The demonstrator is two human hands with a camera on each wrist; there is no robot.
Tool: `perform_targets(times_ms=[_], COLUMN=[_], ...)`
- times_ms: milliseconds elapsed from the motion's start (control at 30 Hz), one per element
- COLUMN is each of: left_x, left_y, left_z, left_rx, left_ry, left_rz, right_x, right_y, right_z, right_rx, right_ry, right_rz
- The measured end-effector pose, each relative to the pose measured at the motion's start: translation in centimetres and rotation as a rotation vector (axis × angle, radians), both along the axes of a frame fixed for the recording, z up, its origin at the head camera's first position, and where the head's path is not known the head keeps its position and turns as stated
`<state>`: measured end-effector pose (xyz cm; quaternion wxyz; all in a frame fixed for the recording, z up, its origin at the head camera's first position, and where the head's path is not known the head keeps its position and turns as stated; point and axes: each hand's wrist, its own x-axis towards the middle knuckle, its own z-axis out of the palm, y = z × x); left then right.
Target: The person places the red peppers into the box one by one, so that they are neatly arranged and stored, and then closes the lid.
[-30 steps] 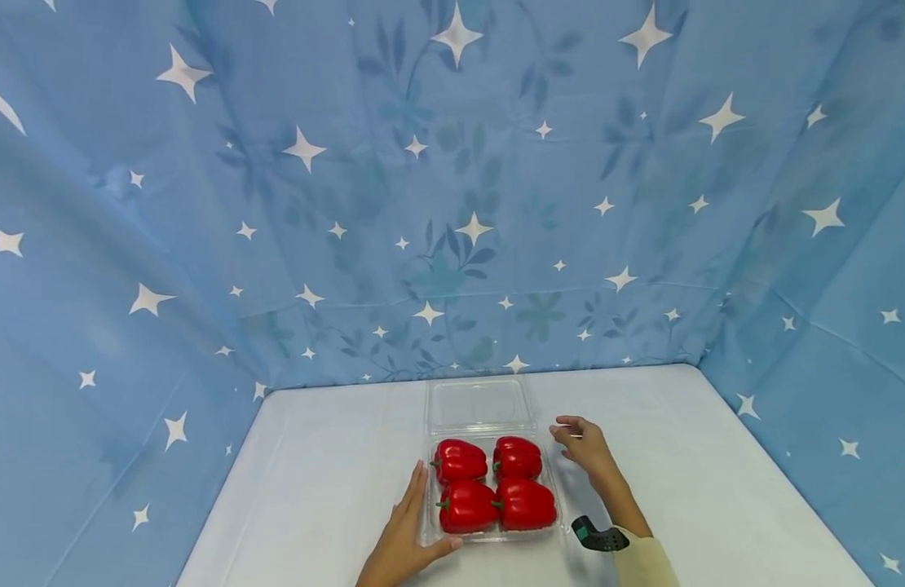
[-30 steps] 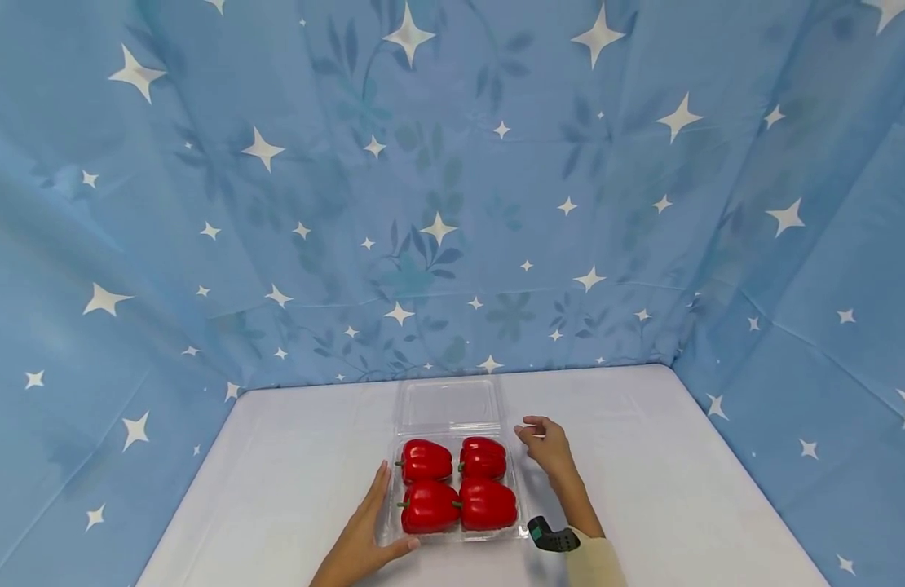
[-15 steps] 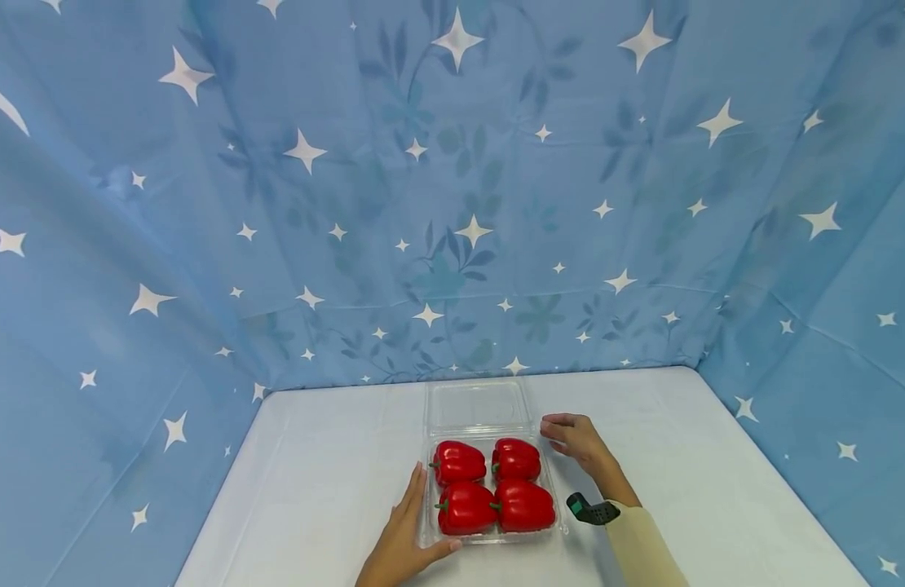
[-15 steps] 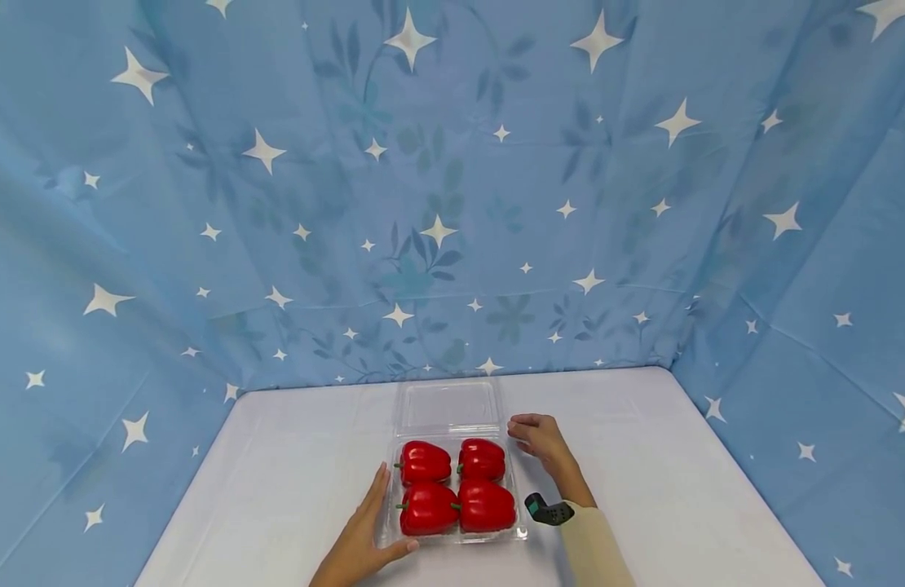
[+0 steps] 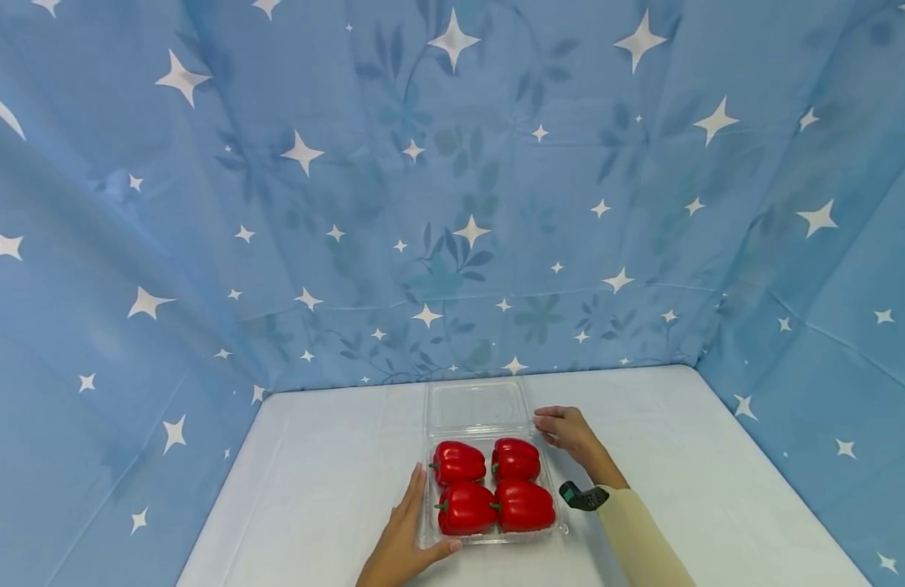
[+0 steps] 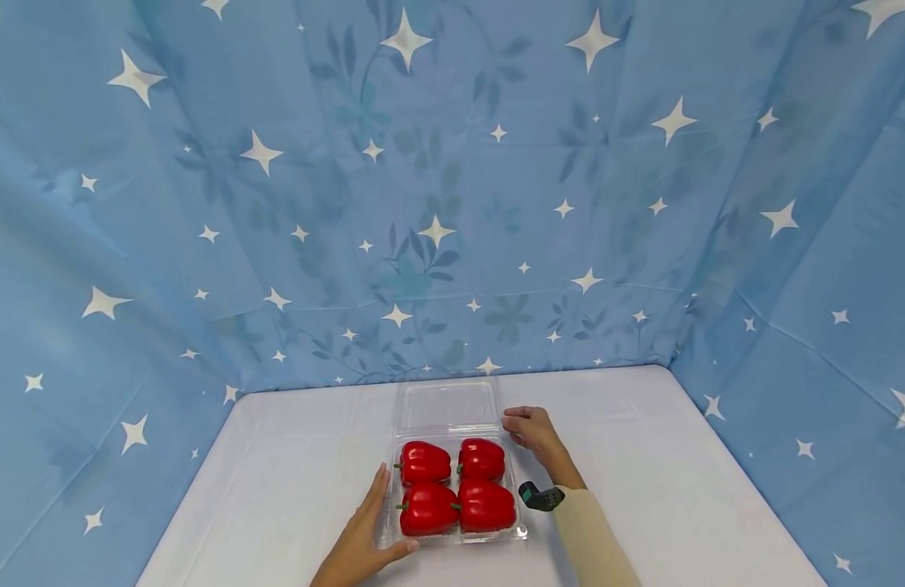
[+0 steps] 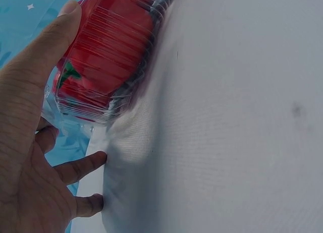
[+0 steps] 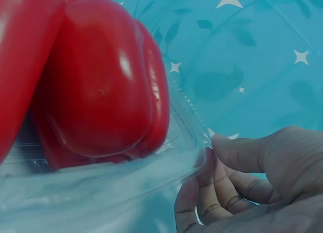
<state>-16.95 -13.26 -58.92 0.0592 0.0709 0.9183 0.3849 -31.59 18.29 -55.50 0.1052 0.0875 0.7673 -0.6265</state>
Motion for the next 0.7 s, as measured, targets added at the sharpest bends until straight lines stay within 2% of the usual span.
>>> perform_targets(times_ms=[300,467,700], left_x=[-0.02,0.03,-0.07], left_y=[-0.06,0.02,0.04], left_z=[-0.01,0.04,0.02], left_rx=[0.006,0.003,0.008], left_ry=[0.017,0.013,-0.011], left_rz=[0.001,0.001,0.012], right_x=[-0.42,0.22,0.33], right_y=[-0.11,-0.08,0.47], right_z=[-0.21,0.44,-0.23], right_rx=[0.002,0.012,0.019], right_ry=[0.022,0.072,0.164], right_rz=[0.007,0.010,0.013])
